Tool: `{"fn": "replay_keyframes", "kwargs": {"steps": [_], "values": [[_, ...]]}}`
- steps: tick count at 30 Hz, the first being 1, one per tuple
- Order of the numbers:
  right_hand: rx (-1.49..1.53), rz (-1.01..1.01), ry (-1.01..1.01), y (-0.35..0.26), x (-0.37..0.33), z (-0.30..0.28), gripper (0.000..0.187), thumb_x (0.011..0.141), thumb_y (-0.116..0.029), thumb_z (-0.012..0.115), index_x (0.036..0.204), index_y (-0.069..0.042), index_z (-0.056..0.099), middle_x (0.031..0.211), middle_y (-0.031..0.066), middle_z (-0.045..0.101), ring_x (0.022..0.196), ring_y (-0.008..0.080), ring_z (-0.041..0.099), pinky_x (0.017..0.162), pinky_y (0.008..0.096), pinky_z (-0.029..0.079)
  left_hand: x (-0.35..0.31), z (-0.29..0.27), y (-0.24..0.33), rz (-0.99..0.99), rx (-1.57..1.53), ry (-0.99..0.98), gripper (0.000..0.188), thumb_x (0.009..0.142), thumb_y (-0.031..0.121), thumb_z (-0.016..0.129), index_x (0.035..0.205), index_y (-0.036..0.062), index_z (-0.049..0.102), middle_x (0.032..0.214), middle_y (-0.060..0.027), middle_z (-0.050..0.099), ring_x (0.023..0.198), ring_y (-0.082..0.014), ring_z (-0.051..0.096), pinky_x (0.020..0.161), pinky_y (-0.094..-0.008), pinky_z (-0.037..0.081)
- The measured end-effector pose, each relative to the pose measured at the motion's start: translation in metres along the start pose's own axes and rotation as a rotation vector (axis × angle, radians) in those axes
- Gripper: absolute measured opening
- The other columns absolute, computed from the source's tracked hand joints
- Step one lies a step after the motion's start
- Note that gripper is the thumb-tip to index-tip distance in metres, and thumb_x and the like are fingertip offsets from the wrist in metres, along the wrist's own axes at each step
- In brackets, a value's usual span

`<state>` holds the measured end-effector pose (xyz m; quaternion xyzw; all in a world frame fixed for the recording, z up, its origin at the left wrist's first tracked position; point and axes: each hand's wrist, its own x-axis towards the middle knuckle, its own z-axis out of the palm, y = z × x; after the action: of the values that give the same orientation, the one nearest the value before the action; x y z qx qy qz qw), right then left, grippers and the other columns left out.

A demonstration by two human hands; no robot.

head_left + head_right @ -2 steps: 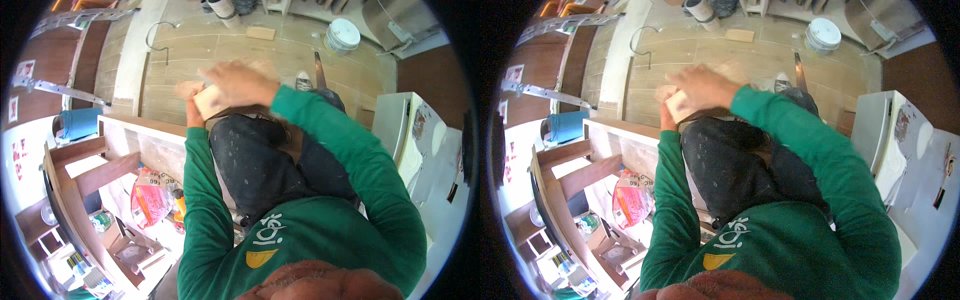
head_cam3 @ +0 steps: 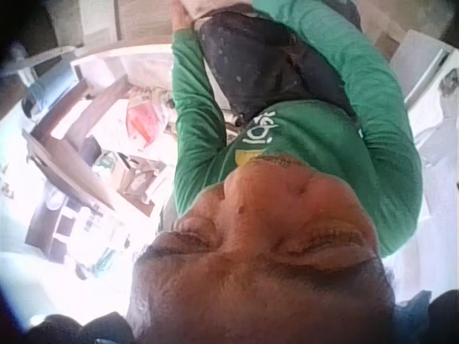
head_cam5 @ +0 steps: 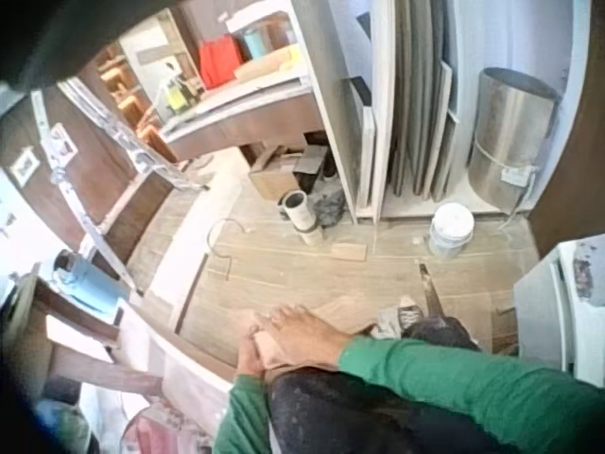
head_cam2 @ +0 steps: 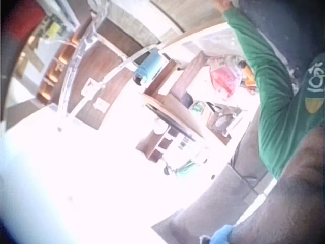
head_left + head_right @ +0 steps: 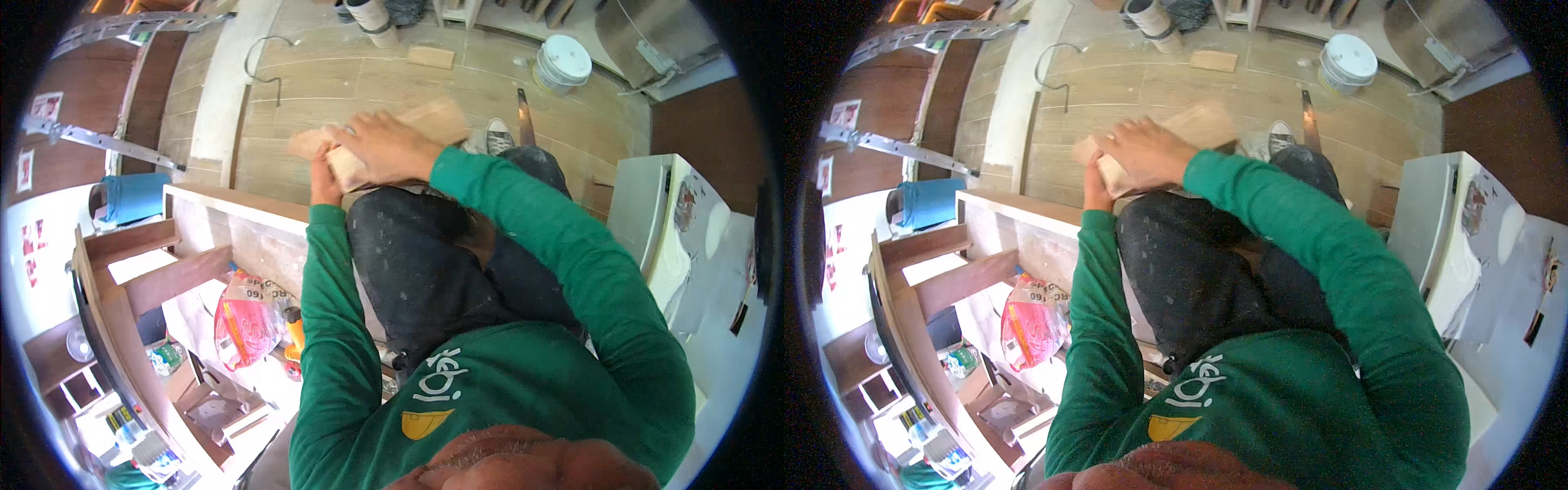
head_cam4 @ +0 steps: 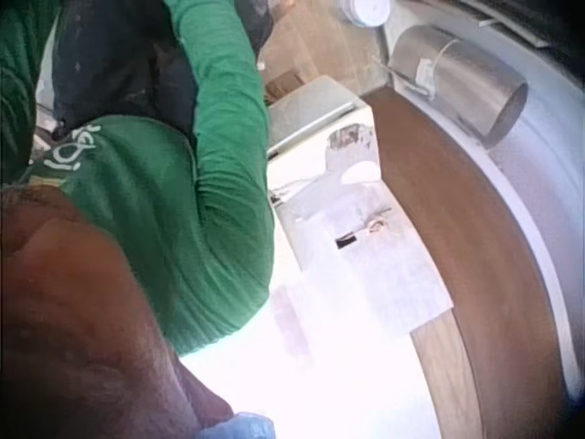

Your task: The person sits on the floor and assembles a small wooden box by hammering nails into the joints. They repeatedly pick up nails, position the wood pieces, and strike with a hammer to secure the structure.

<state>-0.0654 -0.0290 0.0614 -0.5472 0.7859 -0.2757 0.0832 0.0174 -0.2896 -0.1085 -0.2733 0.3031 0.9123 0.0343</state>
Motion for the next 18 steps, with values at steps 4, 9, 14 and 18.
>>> {"fn": "replay_keyframes", "kwargs": {"steps": [4, 9, 14, 18], "values": [[-0.021, 0.250, 0.067, -0.011, -0.016, 0.042, 0.090, 0.084, -0.061, 0.084, 0.147, -0.004, 0.058, 0.136, 0.0260, 0.068, 0.130, 0.0444, 0.063, 0.108, 0.0671, 0.043, 0.007, 0.037, -0.014, 0.162, 0.154, 0.064, 0.039, 0.112, 0.032, 0.057, 0.136, 0.0036, 0.069, 0.138, -0.0176, 0.071, 0.130, -0.0325, 0.065, 0.114, -0.0596, 0.055], [0.078, 0.417, 0.318, 0.051, -0.051, 0.003, 0.065, 0.091, -0.063, 0.075, 0.118, -0.004, 0.077, 0.121, 0.0227, 0.075, 0.120, 0.0418, 0.070, 0.104, 0.0595, 0.050, 0.002, 0.057, -0.016, 0.094, 0.386, 0.435, 0.047, 0.100, 0.036, 0.074, 0.140, 0.0112, 0.068, 0.142, -0.0112, 0.067, 0.141, -0.0304, 0.048, 0.122, -0.0728, 0.027], [0.896, 0.809, 0.628, 0.126, -0.119, -0.064, 0.040, 0.106, -0.045, 0.070, 0.110, -0.006, 0.075, 0.099, 0.0071, 0.069, 0.096, 0.0154, 0.067, 0.087, 0.0370, 0.055, -0.008, 0.000, -0.021, 0.129, 0.308, 0.524, 0.069, 0.100, 0.046, 0.072, 0.159, 0.0129, 0.055, 0.167, -0.0186, 0.050, 0.163, -0.0409, 0.025, 0.130, -0.0694, 0.004], [1.249, 0.769, 0.988, 0.175, -0.190, -0.114, 0.036, 0.100, -0.040, 0.080, 0.114, -0.008, 0.073, 0.099, 0.0041, 0.071, 0.090, 0.0134, 0.070, 0.080, 0.0349, 0.059, -0.006, 0.019, -0.007, 0.267, 0.063, 0.499, 0.051, 0.102, 0.048, 0.070, 0.139, 0.0136, 0.066, 0.147, -0.0089, 0.065, 0.150, -0.0383, 0.038, 0.129, -0.0724, 0.000]]}}
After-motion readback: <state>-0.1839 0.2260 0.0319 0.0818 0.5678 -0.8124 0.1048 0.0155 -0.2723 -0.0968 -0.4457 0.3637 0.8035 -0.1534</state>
